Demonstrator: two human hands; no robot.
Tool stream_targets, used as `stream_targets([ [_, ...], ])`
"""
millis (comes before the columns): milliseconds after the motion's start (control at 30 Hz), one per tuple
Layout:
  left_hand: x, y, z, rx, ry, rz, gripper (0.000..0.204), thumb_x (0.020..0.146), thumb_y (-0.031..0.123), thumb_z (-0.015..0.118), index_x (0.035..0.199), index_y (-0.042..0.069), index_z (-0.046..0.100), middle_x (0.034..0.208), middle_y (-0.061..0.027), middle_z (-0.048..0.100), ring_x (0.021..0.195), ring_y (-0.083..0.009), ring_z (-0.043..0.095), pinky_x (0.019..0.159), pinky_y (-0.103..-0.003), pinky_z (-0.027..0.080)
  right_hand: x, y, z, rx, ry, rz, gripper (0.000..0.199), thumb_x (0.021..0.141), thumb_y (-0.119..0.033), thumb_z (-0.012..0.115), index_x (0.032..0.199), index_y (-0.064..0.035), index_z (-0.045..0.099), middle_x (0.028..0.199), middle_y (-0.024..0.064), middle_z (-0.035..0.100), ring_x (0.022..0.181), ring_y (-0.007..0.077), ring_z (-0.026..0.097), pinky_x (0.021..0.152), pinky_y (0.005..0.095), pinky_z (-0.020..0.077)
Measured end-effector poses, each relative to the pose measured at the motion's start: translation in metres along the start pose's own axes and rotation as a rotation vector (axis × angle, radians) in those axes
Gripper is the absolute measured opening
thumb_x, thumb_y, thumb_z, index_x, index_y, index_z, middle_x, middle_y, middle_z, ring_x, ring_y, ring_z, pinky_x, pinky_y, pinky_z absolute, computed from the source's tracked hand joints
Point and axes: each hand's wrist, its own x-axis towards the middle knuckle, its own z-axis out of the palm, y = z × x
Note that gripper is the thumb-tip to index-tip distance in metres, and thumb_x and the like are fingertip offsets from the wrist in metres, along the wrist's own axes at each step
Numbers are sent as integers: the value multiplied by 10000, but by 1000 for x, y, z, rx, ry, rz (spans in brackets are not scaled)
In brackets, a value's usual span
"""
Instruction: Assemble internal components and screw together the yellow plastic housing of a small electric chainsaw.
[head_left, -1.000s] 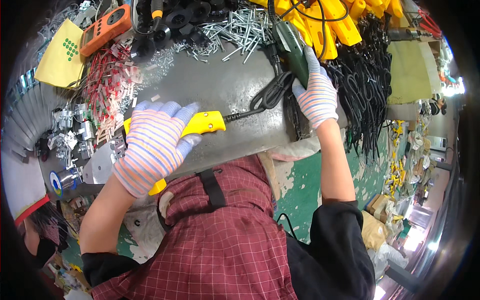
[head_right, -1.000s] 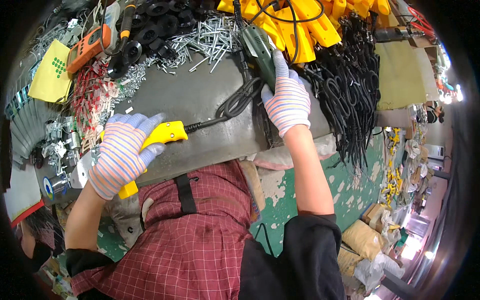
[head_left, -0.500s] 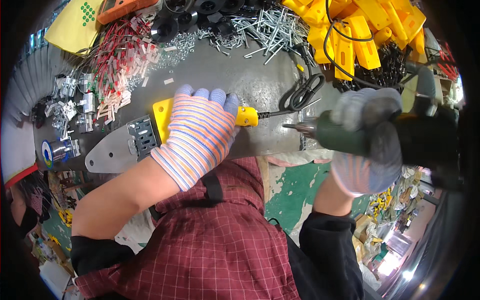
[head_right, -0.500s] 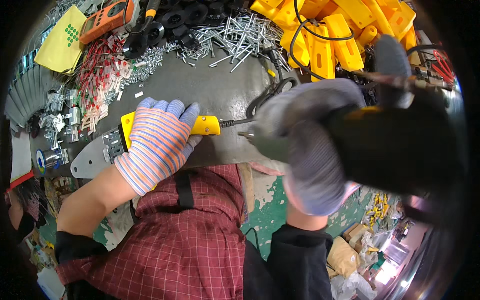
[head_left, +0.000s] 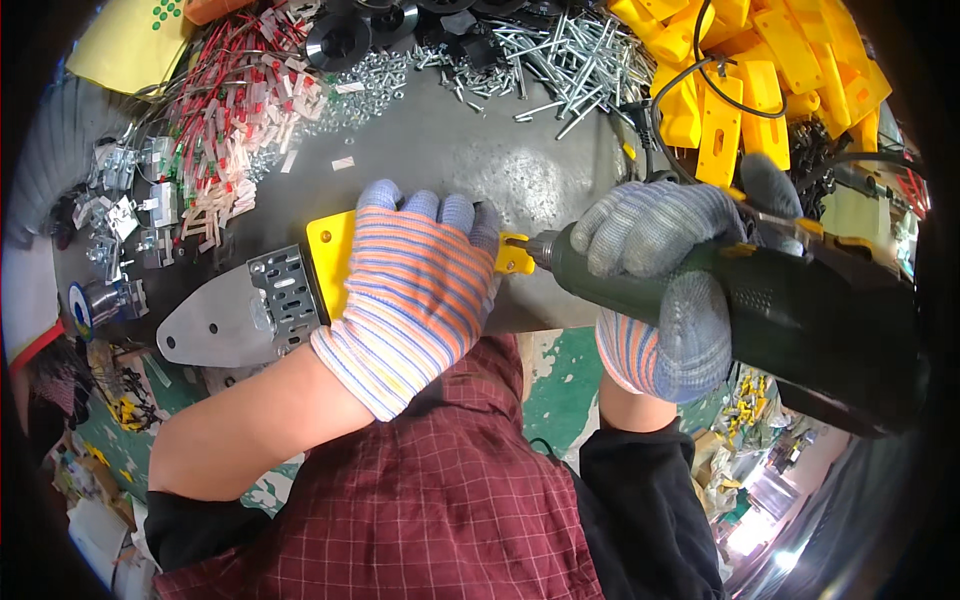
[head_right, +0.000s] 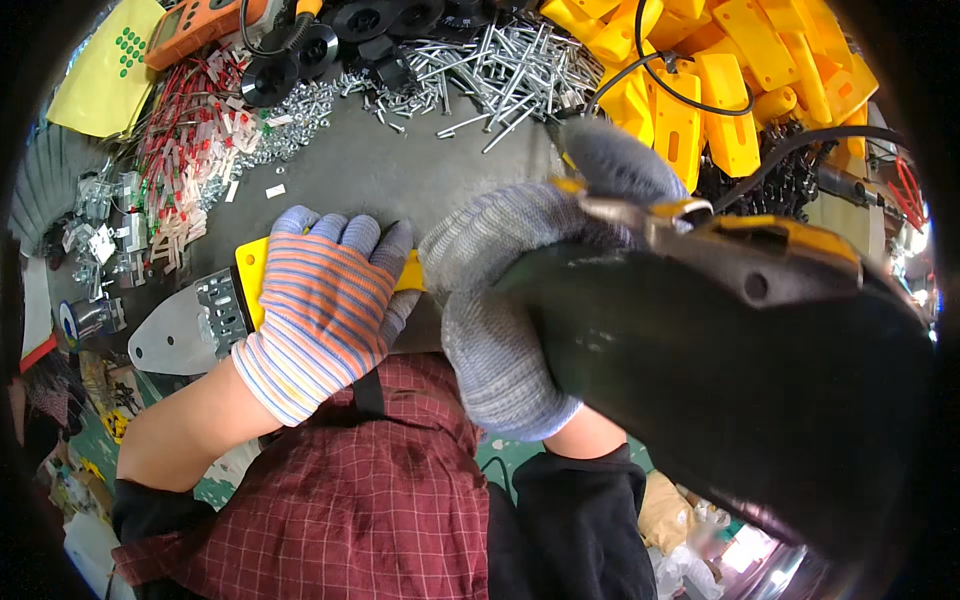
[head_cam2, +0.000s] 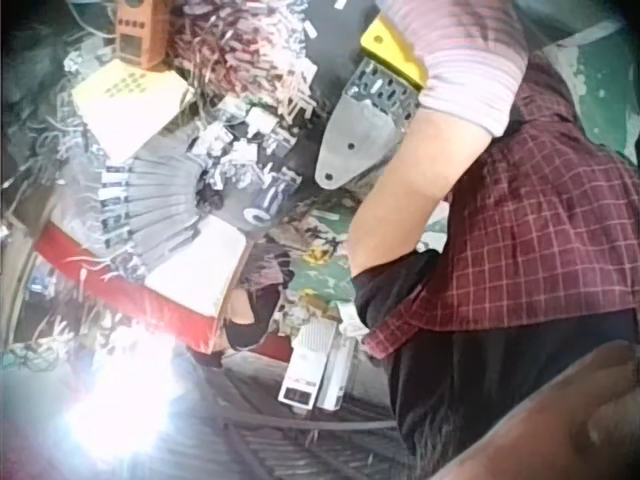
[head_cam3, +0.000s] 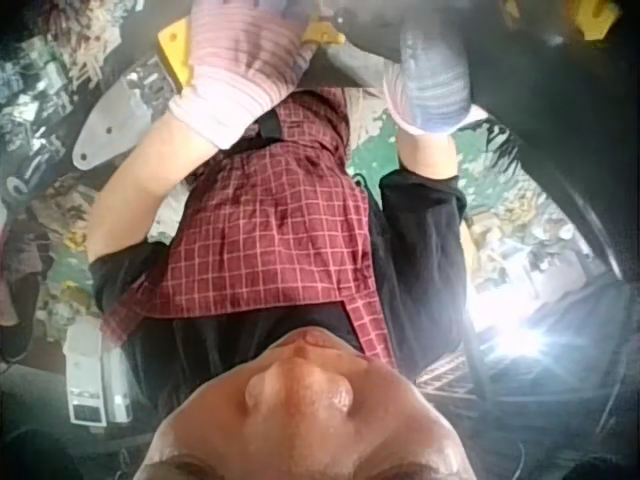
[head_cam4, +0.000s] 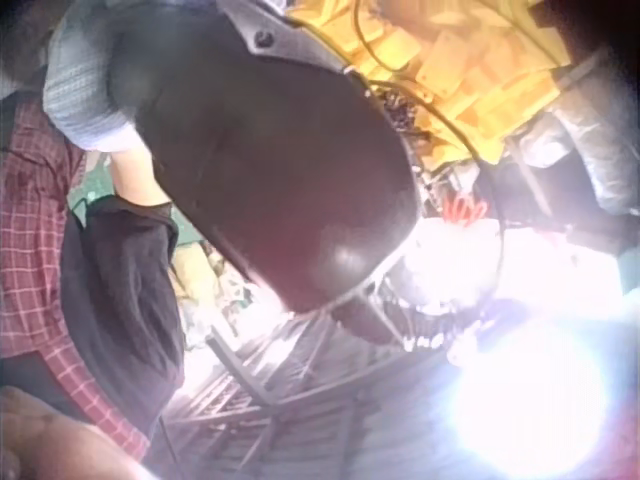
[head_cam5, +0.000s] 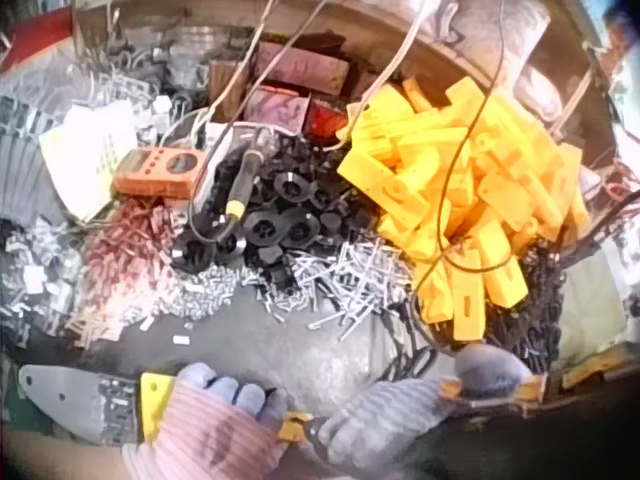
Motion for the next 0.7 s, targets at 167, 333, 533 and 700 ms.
stream_targets([
  [167,-1,5,17,-18,74,54,494,756,363,641,1164,84,634,1009,-104,588,933,-297,572,914,-505,380,10,-1,-3,-44,-22,53,402,851,-268,703,1179,-79,568,688,70,582,575,233,574,584,399,502],
  [333,-2,10,10,-61,4,28,386,764,308,598,1091,106,632,1057,-125,600,984,-328,577,968,-538,362,7,10,-10,125,-132,52,381,896,-281,671,1204,-91,552,685,72,580,517,251,557,533,412,501],
  [533,-4,8,8,-40,-39,2,333,834,281,523,1093,100,629,1119,-146,615,1010,-344,593,1003,-533,349,-3,12,-5,67,-19,162,499,908,-522,532,958,-26,564,755,132,580,667,291,554,652,444,476],
  [700,1,13,12,-12,51,22,449,770,359,657,1121,81,627,910,-76,572,803,-253,578,818,-463,393,4,-36,-24,-257,-311,141,307,882,-302,621,775,-26,538,631,110,538,541,297,551,583,476,475],
])
